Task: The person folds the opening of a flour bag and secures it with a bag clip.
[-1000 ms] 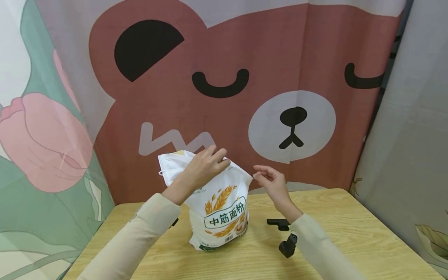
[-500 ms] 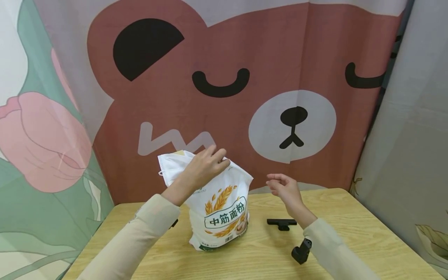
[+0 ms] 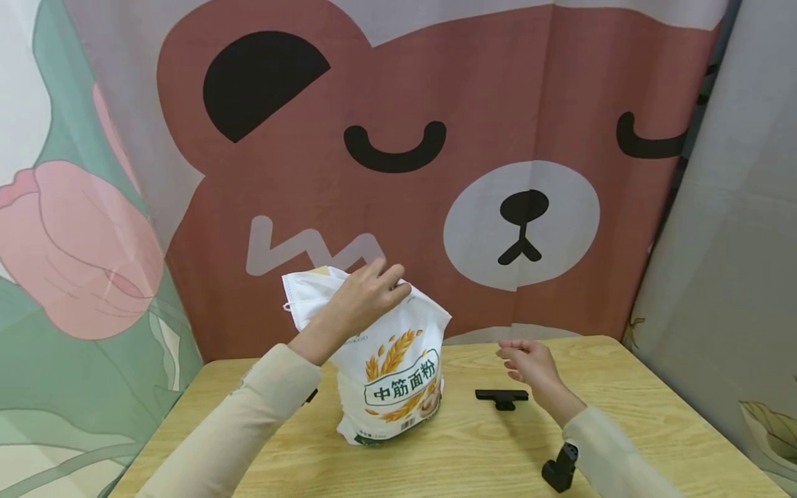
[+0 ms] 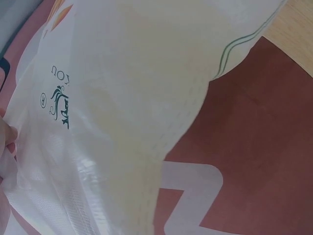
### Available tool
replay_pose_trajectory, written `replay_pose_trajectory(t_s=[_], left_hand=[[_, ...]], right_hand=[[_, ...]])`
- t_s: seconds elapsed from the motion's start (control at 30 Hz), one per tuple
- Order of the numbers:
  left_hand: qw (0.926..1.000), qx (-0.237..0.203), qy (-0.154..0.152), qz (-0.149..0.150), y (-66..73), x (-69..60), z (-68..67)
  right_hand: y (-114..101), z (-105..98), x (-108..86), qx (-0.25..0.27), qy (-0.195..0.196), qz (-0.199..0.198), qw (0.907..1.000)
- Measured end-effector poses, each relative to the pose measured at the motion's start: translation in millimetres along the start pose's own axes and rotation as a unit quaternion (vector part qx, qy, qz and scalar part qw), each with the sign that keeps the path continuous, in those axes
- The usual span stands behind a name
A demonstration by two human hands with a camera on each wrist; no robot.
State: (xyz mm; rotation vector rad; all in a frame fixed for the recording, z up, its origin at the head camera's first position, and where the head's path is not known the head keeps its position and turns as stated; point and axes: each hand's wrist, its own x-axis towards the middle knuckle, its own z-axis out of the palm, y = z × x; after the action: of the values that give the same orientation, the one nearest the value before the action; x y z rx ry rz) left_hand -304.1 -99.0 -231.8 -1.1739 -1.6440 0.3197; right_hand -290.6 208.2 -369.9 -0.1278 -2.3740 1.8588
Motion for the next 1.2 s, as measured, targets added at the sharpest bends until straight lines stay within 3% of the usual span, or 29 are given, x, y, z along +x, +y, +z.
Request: replay_pose_trajectory(t_s=[0.6,0.87,1.07,1.2], left_hand=[[1.0,0.002,-0.01,0.0,-0.7,0.4,-2.0],[1.0,-0.006,0.006,0.005,-1.9,-0.1,0.1],[1.0,-0.004,0.006,0.003,-3.2,-0.4,-0.1],[1.0,-0.002,0.004,0.004,-2.9,-1.5,1.2]], right_hand=[[28,-2,-3.8,-0.036,-0.006,0.045,0.9983],[40,-2,-3.6,-0.073,-0.003,0.051,0.996],[50,2,2.2,-0.07,-0.006,0.046,0.9965],[57,4,3.6,-0.099,-0.002,0.053,0.9937]])
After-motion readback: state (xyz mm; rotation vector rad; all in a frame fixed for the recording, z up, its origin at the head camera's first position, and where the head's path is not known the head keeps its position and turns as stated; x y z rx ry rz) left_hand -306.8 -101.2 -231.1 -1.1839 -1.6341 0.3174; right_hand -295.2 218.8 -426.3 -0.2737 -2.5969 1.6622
